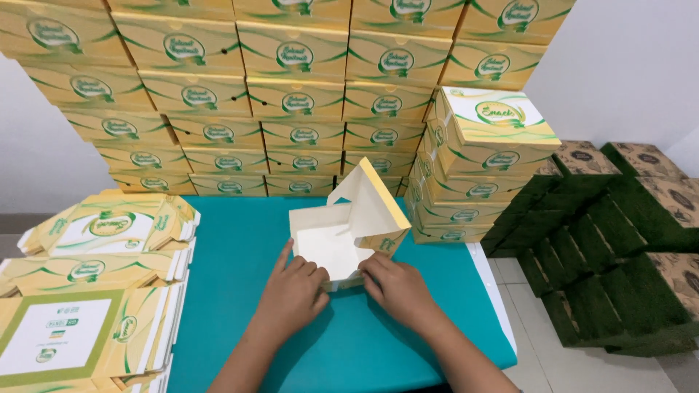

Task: The person assembles flat-packed cardboard boxes on a teal table. They fold the sides and flaps of the printed cardboard, tuck in the tabs to form the box shape, and then place the completed box aside. The process is repeated with a second box.

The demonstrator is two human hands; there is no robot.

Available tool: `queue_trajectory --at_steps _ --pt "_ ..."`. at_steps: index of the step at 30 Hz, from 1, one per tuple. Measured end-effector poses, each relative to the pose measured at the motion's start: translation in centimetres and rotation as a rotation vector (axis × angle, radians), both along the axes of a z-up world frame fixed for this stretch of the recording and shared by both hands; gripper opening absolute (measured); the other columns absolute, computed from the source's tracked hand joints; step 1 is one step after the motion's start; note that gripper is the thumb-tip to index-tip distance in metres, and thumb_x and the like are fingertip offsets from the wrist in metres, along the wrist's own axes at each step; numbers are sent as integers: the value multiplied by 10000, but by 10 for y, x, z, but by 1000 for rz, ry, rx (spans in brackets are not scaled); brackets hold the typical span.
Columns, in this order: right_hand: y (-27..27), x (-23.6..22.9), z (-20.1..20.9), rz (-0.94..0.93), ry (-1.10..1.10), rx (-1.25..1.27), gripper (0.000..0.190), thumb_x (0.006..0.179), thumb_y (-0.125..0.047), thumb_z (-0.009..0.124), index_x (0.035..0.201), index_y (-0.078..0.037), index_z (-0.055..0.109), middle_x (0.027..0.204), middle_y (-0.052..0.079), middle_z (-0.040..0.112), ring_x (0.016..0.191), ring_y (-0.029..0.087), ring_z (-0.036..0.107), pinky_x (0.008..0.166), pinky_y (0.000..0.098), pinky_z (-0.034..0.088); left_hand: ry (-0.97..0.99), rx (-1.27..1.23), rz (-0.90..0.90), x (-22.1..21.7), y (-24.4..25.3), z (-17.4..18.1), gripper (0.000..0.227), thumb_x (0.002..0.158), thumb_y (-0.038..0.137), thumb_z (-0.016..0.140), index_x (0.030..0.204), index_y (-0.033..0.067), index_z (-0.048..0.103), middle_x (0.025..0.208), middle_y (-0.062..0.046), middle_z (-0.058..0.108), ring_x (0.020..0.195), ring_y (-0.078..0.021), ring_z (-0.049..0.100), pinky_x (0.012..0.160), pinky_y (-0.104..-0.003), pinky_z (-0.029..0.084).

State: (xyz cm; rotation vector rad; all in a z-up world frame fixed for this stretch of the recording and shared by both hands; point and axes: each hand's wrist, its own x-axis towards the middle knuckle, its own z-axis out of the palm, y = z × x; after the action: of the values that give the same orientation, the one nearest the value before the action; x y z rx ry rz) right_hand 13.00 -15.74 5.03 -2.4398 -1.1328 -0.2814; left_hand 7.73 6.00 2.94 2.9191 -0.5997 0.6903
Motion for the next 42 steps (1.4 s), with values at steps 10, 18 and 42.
queue_trajectory --at_steps 10,18,42 --pt "-5 17 -7 -54 155 43 115 918 -255 518 922 -171 595 798 -9 634 603 183 576 496 357 410 46 -187 -184 16 2 -14 136 904 240 619 829 129 642 722 3 660 663 -201 608 886 -448 402" --pt "-11 13 -15 -16 130 261 67 889 -182 550 922 -163 605 868 -41 658 547 136 511 519 291 402 90 -222 -157 16 2 -9 195 922 251 542 877 120 680 818 -14 706 721 -212 627 844 -437 400" --pt "0 4 -21 -167 765 934 160 913 1 356 924 -2 515 904 174 702 443 238 684 470 307 568 139 -215 -70 13 -2 0 166 904 242 578 817 118 646 663 -34 655 702 -171 680 922 -385 426"
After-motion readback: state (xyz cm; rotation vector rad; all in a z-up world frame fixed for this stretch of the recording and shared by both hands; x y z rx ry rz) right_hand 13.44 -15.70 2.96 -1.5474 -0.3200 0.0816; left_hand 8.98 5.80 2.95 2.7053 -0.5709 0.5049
